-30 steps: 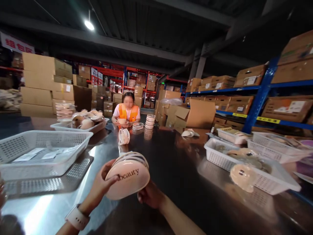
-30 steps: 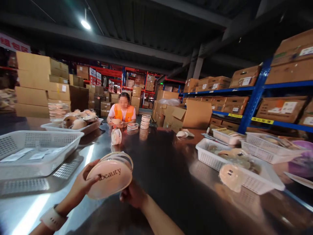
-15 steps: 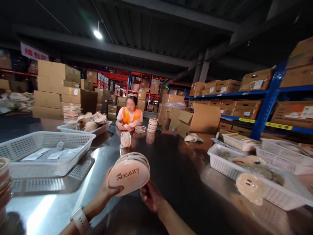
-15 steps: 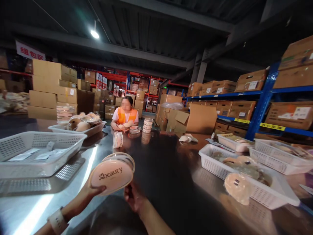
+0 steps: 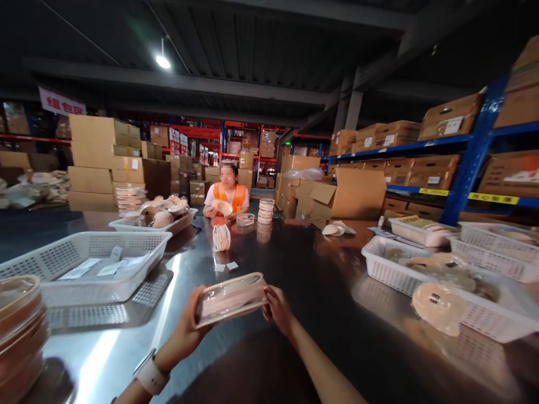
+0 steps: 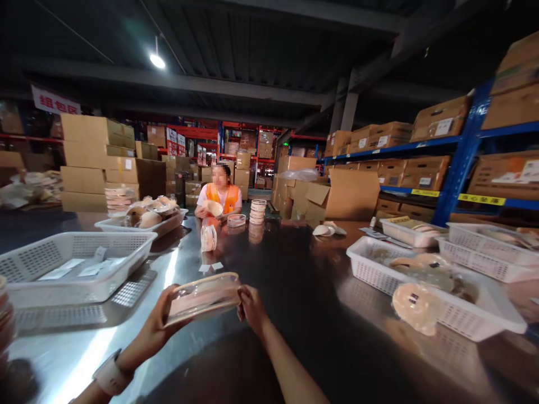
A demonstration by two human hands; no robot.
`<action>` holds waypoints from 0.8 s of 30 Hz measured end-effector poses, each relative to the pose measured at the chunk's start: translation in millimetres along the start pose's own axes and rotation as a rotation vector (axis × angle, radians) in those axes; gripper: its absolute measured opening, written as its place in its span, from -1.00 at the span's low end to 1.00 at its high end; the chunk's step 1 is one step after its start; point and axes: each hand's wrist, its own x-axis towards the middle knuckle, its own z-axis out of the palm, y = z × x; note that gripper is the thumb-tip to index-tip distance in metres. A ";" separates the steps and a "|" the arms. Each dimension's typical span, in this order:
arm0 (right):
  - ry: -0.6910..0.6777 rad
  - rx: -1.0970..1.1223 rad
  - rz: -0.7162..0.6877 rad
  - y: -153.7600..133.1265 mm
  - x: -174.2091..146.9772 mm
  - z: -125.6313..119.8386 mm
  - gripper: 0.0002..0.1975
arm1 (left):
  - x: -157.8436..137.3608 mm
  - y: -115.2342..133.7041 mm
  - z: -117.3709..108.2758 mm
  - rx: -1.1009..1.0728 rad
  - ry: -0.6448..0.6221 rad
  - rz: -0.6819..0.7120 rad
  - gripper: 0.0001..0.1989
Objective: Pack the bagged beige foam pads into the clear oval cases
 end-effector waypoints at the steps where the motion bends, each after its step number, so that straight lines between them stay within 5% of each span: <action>1: -0.010 -0.014 -0.001 2.3 2.1 -0.2 -0.29 | -0.5 -1.7 0.6 -0.049 -0.009 -0.043 -0.36; 3: -0.023 -0.055 -0.009 3.5 5.3 -1.7 -0.27 | 2.0 -8.1 -1.1 -0.054 -0.001 -0.043 -0.34; 7: 0.006 -0.180 -0.081 -5.1 -0.1 0.6 -0.37 | 10.2 -20.9 -5.7 0.212 -0.025 0.188 -0.60; 13: -0.036 -0.633 -0.338 6.8 -33.1 46.6 -0.69 | -10.2 -18.3 18.7 0.678 0.014 0.475 -0.47; 17: -0.068 -0.856 -0.441 23.0 -41.7 53.3 -0.58 | -14.9 -3.7 23.7 0.866 0.095 0.635 -0.45; 20: -0.053 -0.852 -0.526 28.9 -34.1 40.2 -0.37 | 5.0 11.4 -8.2 1.032 0.084 0.610 -0.42; 24: 0.009 -0.854 -0.544 38.0 -15.9 28.4 -0.32 | 34.9 42.7 -106.1 1.211 0.136 0.439 -0.45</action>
